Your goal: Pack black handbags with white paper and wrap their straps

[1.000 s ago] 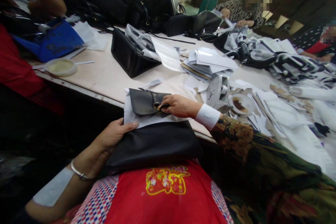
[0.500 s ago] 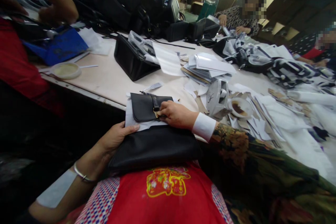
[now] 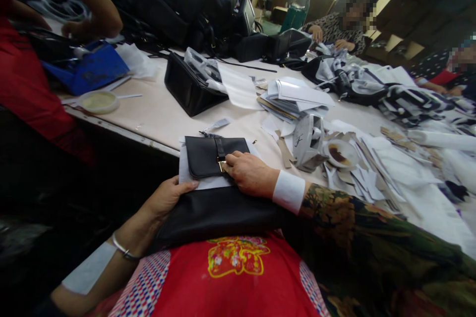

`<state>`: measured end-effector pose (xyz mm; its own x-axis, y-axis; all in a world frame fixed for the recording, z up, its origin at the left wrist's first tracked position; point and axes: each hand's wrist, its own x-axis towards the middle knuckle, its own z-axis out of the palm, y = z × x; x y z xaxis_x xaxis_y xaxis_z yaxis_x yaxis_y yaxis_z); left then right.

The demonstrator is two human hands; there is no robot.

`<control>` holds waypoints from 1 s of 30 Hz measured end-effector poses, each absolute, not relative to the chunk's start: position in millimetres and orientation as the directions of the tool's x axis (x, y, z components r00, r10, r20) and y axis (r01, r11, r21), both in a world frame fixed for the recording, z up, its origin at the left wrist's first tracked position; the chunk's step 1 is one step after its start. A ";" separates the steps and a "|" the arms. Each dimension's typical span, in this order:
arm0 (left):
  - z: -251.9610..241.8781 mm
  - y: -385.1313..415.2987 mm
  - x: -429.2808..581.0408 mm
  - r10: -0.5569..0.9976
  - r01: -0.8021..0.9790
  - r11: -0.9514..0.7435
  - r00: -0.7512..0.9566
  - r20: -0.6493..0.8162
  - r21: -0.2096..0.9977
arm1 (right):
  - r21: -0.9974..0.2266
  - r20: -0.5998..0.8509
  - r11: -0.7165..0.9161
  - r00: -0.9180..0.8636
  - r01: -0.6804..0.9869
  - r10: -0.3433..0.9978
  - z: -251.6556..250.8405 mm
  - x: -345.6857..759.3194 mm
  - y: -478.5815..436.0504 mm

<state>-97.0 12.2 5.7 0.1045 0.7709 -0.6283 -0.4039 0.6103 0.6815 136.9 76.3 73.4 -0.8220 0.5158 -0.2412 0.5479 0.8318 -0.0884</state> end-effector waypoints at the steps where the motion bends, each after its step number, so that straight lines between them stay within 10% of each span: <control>1: 5.5 12.4 -96.9 0.773 -0.400 0.608 0.103 -0.626 0.686 | -0.076 -0.257 0.838 -0.823 0.540 0.507 74.9 136.3 76.2; 9: -6.2 14.8 -100.9 0.814 -0.290 0.575 0.104 -0.572 0.765 | -0.026 -0.235 0.852 -0.832 0.523 0.503 66.0 116.3 67.6; 12: -3.9 19.2 -114.4 0.886 0.033 0.464 -0.009 -0.464 0.885 | -0.032 -0.213 0.847 -0.831 0.531 0.514 64.3 120.1 66.1; 15: 13.4 23.8 -127.4 0.976 0.555 0.091 -0.216 0.038 0.827 | -0.052 -0.181 0.833 -0.825 0.551 0.535 64.3 123.9 65.7; 18: 37.6 27.7 -122.8 0.884 0.757 -0.317 0.018 0.467 0.571 | -0.107 -0.141 0.812 -0.817 0.575 0.560 65.5 124.8 66.6; 23: 50.5 39.6 -85.6 0.772 0.666 -0.634 0.575 0.270 0.394 | -0.362 -0.023 0.748 -0.807 0.557 0.590 71.2 141.6 72.3; 30: 46.4 58.1 -71.0 0.789 0.701 -0.612 0.576 0.215 0.367 | -0.575 0.262 0.432 -0.344 0.695 0.902 65.1 188.3 64.7</control>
<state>-71.0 58.1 46.4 0.5760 0.7886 0.2153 0.7006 -0.6120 0.3669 188.3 64.7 65.1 -0.3435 0.9017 0.2624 0.6950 0.4320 -0.5747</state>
